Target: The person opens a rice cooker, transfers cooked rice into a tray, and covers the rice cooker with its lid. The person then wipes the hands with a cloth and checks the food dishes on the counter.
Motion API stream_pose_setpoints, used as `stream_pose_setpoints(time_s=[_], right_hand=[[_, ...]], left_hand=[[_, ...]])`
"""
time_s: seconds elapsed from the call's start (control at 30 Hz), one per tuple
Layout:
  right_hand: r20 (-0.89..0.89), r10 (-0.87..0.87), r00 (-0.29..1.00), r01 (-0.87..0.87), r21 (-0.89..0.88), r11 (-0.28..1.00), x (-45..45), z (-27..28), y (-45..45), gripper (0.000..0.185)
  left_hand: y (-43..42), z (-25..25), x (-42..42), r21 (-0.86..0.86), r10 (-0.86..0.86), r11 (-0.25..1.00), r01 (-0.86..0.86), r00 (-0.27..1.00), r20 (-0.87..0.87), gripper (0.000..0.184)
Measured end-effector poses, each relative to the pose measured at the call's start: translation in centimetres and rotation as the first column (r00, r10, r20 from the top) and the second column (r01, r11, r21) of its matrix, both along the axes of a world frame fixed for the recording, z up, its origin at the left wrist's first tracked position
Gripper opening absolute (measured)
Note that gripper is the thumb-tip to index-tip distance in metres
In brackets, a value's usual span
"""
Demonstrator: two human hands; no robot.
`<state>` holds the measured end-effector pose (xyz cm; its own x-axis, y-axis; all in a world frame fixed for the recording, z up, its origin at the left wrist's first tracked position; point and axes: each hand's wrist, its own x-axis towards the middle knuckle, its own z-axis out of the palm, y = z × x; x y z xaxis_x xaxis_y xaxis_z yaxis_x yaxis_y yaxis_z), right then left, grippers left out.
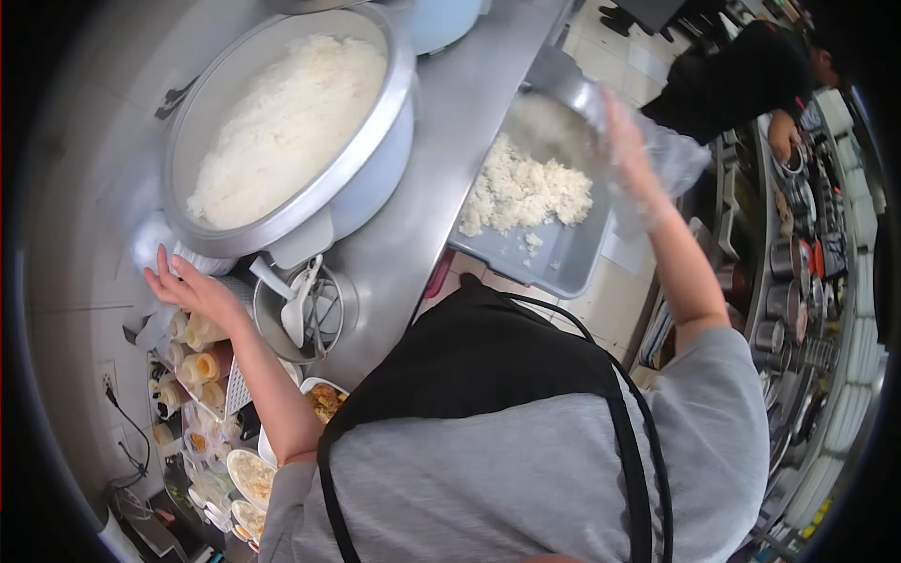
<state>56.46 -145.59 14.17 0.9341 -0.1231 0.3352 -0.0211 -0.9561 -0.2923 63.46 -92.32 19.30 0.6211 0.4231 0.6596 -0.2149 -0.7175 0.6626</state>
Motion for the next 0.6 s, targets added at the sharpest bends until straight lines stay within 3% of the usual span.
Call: stream_pose_setpoints(time_s=[0.07,0.13,0.2,0.27,0.3,0.33,0.4,0.43,0.47,0.53,0.57,0.6], right_hand=[[-0.013,-0.309,0.951,0.301,-0.190,0.934,1.7,-4.8,-2.6,0.063],[0.031,-0.338,0.940,0.339,-0.164,0.926,2.4,-4.2,-3.8,0.061],[0.071,-0.366,0.928,0.372,-0.125,0.920,3.1,-3.8,-4.7,0.060],[0.374,-0.184,0.909,0.243,-0.117,0.963,4.8,-2.9,-6.8,0.050],[0.414,-0.139,0.900,0.103,0.108,0.989,6.6,-3.1,-8.5,0.046],[0.211,-0.247,0.946,0.004,0.754,0.657,7.8,-1.6,-8.3,0.043],[0.282,0.042,0.959,-0.259,0.801,0.539,11.7,-0.3,-8.7,0.032],[0.366,0.222,0.904,-0.265,0.072,0.962,13.9,3.4,-5.1,0.023],[0.386,0.267,0.883,-0.317,0.071,0.946,15.8,6.1,-0.8,0.023],[0.210,0.153,0.966,-0.216,0.322,0.922,18.7,9.6,7.6,0.021],[0.313,0.342,0.886,-0.418,0.223,0.880,20.3,9.4,10.6,0.022],[0.355,0.272,0.894,-0.438,0.569,0.696,25.1,7.4,13.3,0.023]], left_hand=[[-1.0,0.0,0.3,0.004,-0.022,1.000,0.022,1.000,0.000,0.039],[-2.4,1.0,0.1,-0.065,-0.036,0.997,0.038,0.999,0.018,0.039],[-2.5,0.6,0.4,-0.018,-0.037,0.999,0.037,0.999,0.015,0.041],[-2.4,-0.6,0.7,0.021,-0.025,0.999,0.024,0.999,0.021,0.044],[-2.4,-1.3,0.8,-0.002,-0.040,0.999,0.040,0.999,0.012,0.047],[-2.2,-1.4,0.7,-0.024,-0.045,0.999,0.045,0.999,0.005,0.050],[-1.5,-1.9,1.1,-0.137,-0.036,0.990,0.032,0.999,-0.029,0.053],[-0.8,-2.1,1.4,-0.148,-0.027,0.989,0.019,0.998,-0.050,0.053],[-0.1,-2.1,1.7,-0.158,-0.018,0.987,0.006,0.997,-0.073,0.054],[1.2,-1.9,2.0,-0.093,0.015,0.995,-0.027,0.991,-0.131,0.055],[2.0,-1.9,2.3,-0.110,0.013,0.993,-0.032,0.986,-0.164,0.057],[2.5,-1.6,2.4,-0.107,0.020,0.993,-0.042,0.979,-0.203,0.061]])
